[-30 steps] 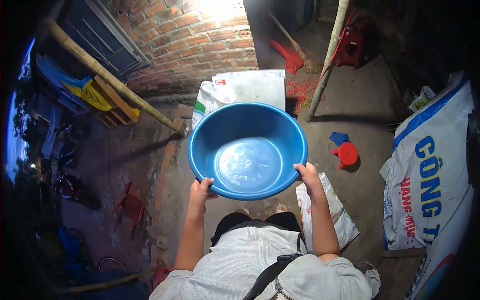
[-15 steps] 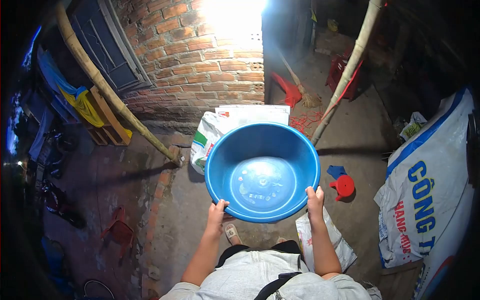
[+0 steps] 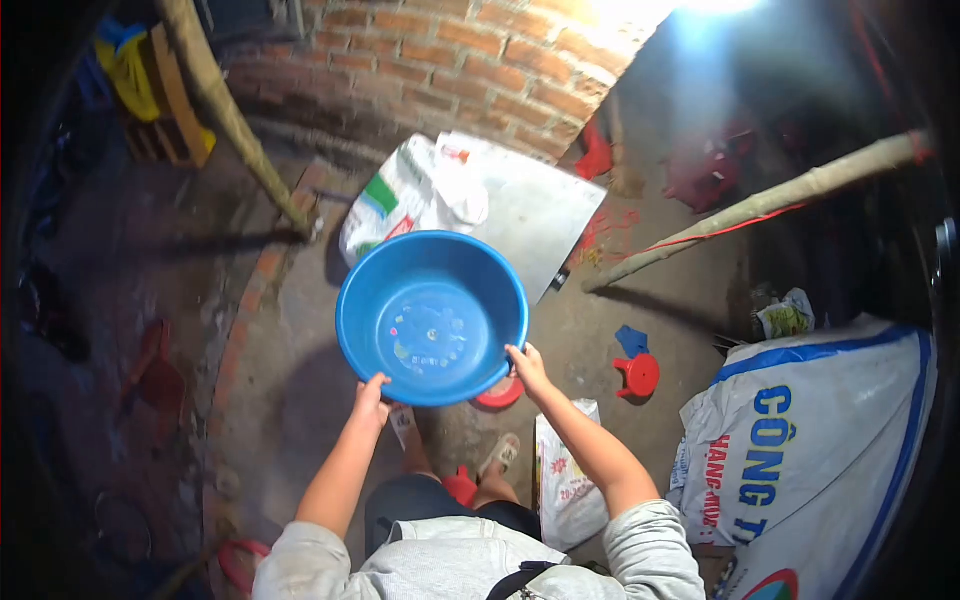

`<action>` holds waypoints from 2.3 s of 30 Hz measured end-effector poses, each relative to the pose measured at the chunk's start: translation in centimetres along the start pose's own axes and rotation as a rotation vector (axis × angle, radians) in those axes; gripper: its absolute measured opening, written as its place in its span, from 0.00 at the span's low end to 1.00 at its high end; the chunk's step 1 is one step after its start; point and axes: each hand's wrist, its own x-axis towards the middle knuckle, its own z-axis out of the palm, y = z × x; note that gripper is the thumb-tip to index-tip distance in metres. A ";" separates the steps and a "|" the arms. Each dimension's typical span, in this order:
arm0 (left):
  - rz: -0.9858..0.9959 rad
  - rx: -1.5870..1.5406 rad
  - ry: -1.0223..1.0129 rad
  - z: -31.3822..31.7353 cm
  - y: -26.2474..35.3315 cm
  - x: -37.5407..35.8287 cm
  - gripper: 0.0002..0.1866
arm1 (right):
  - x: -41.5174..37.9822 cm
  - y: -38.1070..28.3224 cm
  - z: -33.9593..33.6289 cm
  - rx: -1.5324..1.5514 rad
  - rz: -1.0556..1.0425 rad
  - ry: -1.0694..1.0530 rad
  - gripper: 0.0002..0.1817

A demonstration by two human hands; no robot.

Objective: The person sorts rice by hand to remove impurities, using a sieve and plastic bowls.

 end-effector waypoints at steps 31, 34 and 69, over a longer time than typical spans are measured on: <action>0.481 1.222 -0.196 -5.4 -31.7 42.8 0.38 | 12.0 36.4 -10.4 -0.898 -0.046 0.035 0.44; 0.885 1.860 -0.624 2.5 -32.0 39.7 0.40 | 13.1 36.2 -12.8 -0.961 -0.038 0.057 0.45; 1.977 1.965 -1.184 14.0 -34.3 31.9 0.37 | -0.8 36.2 -19.2 -0.932 -0.495 0.463 0.64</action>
